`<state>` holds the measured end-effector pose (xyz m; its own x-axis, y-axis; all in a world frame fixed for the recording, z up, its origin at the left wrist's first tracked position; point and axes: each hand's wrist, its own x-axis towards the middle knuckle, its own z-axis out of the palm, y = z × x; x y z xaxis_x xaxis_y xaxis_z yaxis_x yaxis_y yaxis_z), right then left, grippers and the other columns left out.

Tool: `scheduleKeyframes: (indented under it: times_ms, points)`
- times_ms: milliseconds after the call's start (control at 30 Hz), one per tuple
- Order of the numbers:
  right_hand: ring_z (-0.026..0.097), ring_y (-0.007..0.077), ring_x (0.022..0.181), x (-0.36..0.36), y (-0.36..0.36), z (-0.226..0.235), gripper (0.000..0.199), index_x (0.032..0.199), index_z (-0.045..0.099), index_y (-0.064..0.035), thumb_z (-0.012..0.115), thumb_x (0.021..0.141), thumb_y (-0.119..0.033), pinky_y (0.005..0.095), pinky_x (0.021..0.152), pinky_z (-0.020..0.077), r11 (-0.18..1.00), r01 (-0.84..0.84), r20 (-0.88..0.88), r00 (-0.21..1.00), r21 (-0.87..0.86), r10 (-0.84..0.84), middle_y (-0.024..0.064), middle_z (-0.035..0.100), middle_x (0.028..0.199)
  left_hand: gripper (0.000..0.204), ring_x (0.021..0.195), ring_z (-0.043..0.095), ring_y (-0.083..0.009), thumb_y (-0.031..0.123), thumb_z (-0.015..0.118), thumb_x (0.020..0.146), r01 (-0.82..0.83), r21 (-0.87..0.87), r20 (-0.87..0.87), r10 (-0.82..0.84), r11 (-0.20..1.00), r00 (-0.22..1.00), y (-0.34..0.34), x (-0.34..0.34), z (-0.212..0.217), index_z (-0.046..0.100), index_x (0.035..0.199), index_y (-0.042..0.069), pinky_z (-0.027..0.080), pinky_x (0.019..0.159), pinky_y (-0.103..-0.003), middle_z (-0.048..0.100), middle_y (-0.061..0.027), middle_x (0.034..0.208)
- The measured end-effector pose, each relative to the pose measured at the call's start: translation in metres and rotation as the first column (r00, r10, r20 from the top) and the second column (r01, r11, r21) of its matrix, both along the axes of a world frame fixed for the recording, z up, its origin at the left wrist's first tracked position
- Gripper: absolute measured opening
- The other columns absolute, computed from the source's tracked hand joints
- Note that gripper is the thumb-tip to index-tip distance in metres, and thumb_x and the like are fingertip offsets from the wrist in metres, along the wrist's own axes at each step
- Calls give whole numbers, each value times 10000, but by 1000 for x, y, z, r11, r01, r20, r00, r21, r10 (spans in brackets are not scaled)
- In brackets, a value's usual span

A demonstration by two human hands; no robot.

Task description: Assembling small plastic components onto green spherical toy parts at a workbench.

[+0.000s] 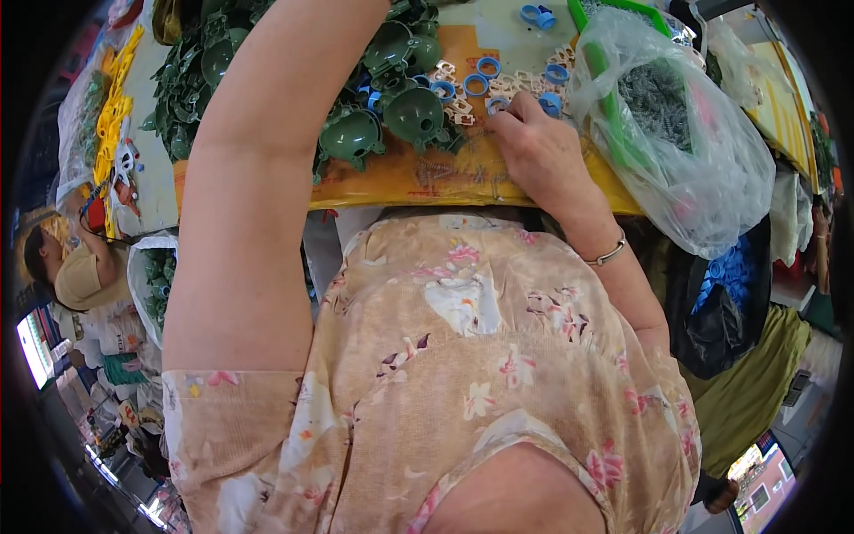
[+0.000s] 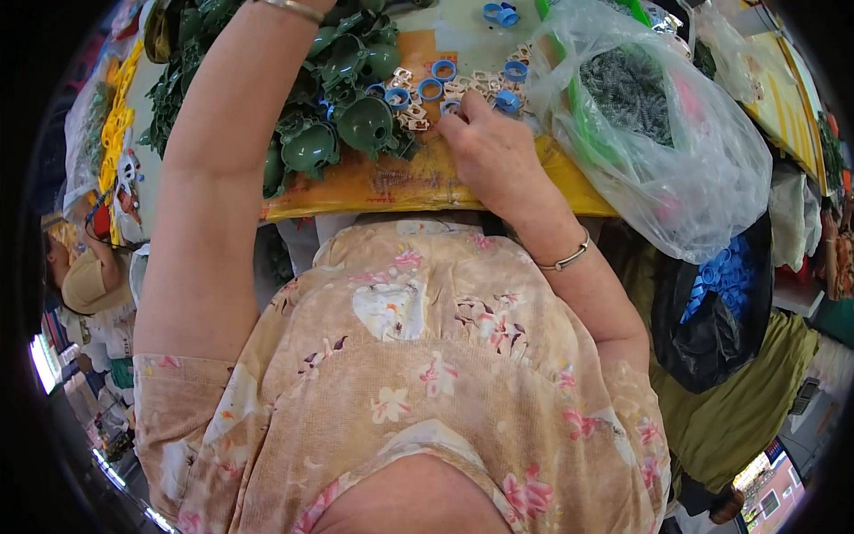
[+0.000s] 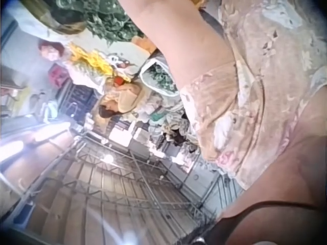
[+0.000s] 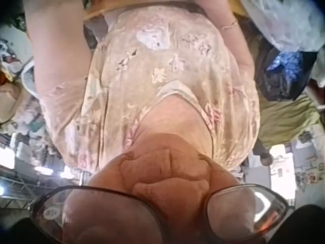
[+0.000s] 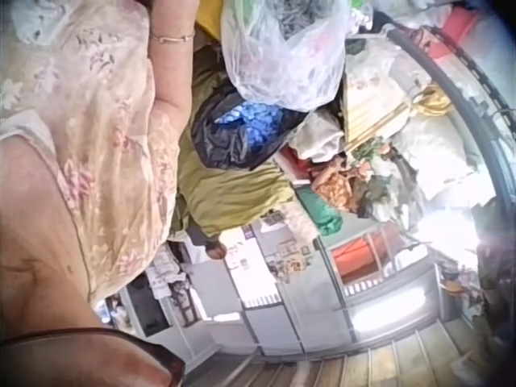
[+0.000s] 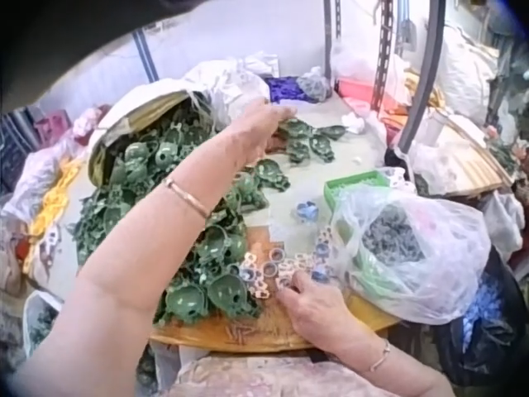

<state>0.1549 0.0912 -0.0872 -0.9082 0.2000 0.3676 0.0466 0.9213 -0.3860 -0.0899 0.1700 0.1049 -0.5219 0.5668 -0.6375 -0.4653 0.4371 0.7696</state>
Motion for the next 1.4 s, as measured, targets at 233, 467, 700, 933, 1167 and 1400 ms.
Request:
scheduleKeyframes:
  times_ms: [233,467,700,933,1167,1400]
  points:
    - [616,326,697,6,-4,7,78,903,597,-22,606,828,-6,396,574,504,978,21,-145,988,-206,-52,141,577,854,377,832,672,-271,269,676,781,432,-229,-924,-334,872,185,-36,12,-53,672,979,-52,516,739,-368,688,-215,866]
    - [535,51,571,18,15,27,79,889,642,3,602,909,-62,193,503,397,155,5,-28,976,-988,-215,6,640,740,243,745,576,-55,38,601,826,821,-129,-673,-658,555,339,-119,68,-86,653,1047,-50,493,669,-217,646,-12,816]
    - [511,74,560,19,14,25,83,930,619,-17,576,921,-88,191,474,340,-129,-11,19,973,-992,-230,38,642,787,125,601,530,-25,72,623,856,775,54,-588,-607,630,534,-149,93,-105,686,916,-19,442,517,-195,619,27,694]
    - [496,22,625,21,-3,14,24,904,603,13,599,887,30,187,545,399,425,-50,-255,860,-904,-443,-19,578,753,260,668,667,-305,210,594,771,778,-340,-711,-686,529,156,-156,100,-122,651,728,-40,506,651,-439,625,-217,666]
    - [490,10,644,18,-5,7,70,869,599,4,603,851,72,179,553,400,519,-112,-332,874,-848,-354,-24,581,780,154,852,648,-380,89,603,783,303,-624,-773,-511,720,-375,-90,51,-112,661,904,14,538,751,-472,639,-187,952]
    - [466,-4,610,18,-8,1,121,811,569,-4,607,808,110,172,504,365,522,-175,-383,866,-835,-322,-24,574,731,191,913,696,-333,146,606,834,121,-820,-542,-690,560,-479,-21,-8,-104,733,970,101,573,715,-447,713,-138,1000]
